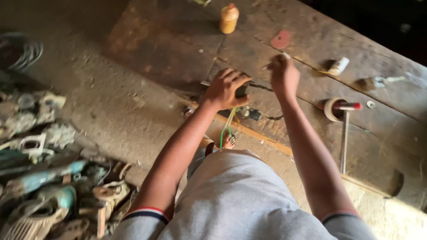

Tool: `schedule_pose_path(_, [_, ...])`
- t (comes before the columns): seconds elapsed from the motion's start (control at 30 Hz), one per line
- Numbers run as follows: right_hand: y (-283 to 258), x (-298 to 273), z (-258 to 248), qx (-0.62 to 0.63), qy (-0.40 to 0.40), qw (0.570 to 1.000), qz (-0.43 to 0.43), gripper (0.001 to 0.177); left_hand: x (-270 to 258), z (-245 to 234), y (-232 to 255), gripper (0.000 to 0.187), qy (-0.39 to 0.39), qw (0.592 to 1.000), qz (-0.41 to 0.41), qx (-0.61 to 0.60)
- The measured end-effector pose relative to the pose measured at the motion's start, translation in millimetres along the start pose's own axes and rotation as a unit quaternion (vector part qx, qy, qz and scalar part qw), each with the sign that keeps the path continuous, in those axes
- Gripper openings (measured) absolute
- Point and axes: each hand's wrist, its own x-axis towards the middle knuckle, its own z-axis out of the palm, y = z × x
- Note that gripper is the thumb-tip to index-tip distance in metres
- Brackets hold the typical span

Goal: The person is repairing a small electrical component, likely a motor or switch, on a wooden workbench. They use a wrench to tighten connections and then wrap the wires with black electrical tape.

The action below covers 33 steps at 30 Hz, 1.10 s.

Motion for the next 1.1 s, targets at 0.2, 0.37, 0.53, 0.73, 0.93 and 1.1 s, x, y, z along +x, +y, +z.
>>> schedule_pose_path(0.2, [-47,-95,-3,-0.123,0.045,0.958,-0.253,0.008,-7,-2,-4,0.06,0.019,0.999,0.025,0.0])
schedule_pose_path(0.37, [-61,-110,7,-0.187,0.043,0.938,-0.29,0.015,-8,-3,-1,0.063,0.026,0.999,0.026,0.018])
schedule_pose_path(0.53, [-62,-114,12,-0.227,0.054,0.917,-0.324,0.019,-8,-4,0,0.065,0.02,0.999,0.031,0.013])
schedule_pose_path(0.73, [-38,-86,14,-0.275,-0.004,0.937,-0.214,0.008,-11,2,-6,0.064,0.029,0.999,0.039,0.01])
schedule_pose_path(0.93, [0,17,31,-0.075,-0.192,0.978,-0.04,0.02,-18,3,1,0.061,0.028,0.999,0.025,0.027])
schedule_pose_path(1.1, [-13,3,21,-0.085,0.034,0.995,-0.038,0.016,-21,-10,5,0.058,0.015,1.0,0.003,0.006])
